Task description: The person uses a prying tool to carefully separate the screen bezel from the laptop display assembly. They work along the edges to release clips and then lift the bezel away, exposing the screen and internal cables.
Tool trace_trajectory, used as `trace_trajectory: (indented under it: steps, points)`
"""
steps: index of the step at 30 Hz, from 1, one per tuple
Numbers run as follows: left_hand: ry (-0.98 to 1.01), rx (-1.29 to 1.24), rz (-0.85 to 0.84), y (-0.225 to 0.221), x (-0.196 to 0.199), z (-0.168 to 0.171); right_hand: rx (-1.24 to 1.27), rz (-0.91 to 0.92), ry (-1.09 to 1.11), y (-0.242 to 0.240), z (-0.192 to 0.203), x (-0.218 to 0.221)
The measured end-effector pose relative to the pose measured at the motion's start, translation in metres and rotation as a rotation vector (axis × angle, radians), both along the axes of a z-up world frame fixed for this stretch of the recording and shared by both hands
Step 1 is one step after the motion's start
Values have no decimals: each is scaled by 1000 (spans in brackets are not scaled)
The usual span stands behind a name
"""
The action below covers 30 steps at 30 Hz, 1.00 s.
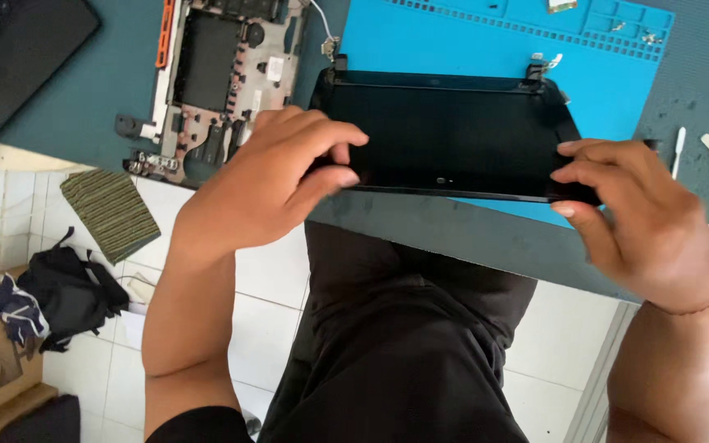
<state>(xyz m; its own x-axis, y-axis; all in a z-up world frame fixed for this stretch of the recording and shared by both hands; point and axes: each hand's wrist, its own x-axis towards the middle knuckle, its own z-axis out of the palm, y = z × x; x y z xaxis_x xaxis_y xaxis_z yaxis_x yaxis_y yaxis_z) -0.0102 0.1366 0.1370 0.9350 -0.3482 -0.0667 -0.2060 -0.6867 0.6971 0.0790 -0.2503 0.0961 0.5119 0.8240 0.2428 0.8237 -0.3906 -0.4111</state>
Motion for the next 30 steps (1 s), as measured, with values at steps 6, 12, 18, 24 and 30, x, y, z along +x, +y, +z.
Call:
trace_trajectory:
  steps: [6,12,18,24,30]
  points:
    - [-37,5,-69,0,1,-8,24,-2,13,-5,-6,2]
    - [59,-28,-4,-4,4,-2,-30,-30,35,-11,-8,5]
    - [85,-21,10,-5,3,-5,-18,-22,33,-9,-5,5]
    - [85,-36,12,-5,3,-5,4,-35,41,-6,-4,4]
    - [82,-59,5,-5,1,-8,5,-21,34,-5,-4,3]
